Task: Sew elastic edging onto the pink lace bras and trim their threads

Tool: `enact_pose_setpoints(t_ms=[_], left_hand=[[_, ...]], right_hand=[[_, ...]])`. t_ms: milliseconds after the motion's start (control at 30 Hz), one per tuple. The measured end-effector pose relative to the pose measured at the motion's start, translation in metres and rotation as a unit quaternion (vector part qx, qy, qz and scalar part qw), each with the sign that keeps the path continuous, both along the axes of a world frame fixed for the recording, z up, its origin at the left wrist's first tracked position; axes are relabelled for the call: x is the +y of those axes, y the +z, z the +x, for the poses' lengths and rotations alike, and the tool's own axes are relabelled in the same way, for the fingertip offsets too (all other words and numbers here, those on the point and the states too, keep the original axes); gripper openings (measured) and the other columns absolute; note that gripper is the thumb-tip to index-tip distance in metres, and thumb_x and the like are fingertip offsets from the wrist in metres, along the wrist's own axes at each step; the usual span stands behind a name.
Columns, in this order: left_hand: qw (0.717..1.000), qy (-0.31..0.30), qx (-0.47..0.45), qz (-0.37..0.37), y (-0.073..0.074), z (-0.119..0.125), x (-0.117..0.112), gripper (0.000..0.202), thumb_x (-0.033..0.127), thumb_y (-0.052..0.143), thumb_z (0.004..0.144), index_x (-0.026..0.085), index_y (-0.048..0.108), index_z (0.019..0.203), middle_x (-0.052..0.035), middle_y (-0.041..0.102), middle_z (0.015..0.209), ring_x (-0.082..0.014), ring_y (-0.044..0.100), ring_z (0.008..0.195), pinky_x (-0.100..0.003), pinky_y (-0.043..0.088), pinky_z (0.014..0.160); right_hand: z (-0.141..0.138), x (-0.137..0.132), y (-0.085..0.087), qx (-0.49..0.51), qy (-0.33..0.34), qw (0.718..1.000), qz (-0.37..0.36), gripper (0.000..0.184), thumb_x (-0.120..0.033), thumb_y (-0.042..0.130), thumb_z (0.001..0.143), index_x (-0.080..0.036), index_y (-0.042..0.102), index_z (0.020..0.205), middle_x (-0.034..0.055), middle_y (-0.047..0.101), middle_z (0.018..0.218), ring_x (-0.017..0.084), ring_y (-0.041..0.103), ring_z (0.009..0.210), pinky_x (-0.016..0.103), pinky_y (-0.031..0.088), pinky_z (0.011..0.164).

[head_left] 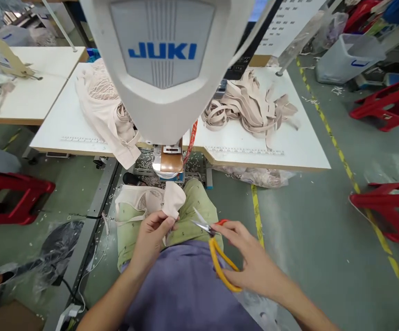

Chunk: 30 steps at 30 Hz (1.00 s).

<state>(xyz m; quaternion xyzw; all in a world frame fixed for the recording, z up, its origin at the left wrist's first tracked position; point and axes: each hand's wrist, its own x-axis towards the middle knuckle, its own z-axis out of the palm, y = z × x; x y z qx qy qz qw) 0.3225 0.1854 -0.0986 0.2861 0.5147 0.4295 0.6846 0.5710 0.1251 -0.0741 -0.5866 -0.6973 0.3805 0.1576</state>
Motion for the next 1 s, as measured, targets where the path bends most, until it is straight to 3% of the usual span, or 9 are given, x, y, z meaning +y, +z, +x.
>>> enact_pose_setpoints(t_ms=[200, 467, 1000], left_hand=[[0.999, -0.009, 0.031, 0.032, -0.002, -0.003, -0.004, 0.028, 0.042, 0.080, 0.076, 0.016, 0.072, 0.084, 0.0004, 0.064, 0.068, -0.0101, 0.053, 0.064, -0.020, 0.042, 0.060], [0.997, -0.029, 0.054, 0.052, -0.001, -0.004, -0.005, 0.022, 0.038, 0.075, 0.082, 0.017, 0.072, 0.089, 0.0008, 0.062, 0.071, -0.0105, 0.052, 0.067, -0.021, 0.044, 0.064], [0.989, -0.039, 0.118, 0.084, -0.005, -0.006, -0.004, 0.019, 0.038, 0.071, 0.086, 0.019, 0.072, 0.088, 0.0004, 0.064, 0.075, -0.0131, 0.055, 0.073, -0.022, 0.041, 0.067]], right_hand=[[-0.032, 0.019, -0.008, 0.032, 0.014, 0.998, 0.044, 0.082, -0.024, 0.080, 0.062, -0.036, 0.052, 0.139, 0.0072, 0.054, 0.111, 0.026, 0.060, 0.098, 0.043, 0.054, 0.084], [-0.032, 0.027, -0.006, 0.012, 0.025, 0.998, 0.055, 0.080, -0.028, 0.080, 0.065, -0.035, 0.053, 0.139, 0.0076, 0.053, 0.114, 0.025, 0.059, 0.095, 0.042, 0.054, 0.081], [-0.031, 0.031, -0.009, 0.062, 0.019, 0.998, 0.027, 0.081, -0.034, 0.083, 0.065, -0.034, 0.052, 0.140, 0.0068, 0.054, 0.117, 0.028, 0.058, 0.106, 0.044, 0.053, 0.090]])
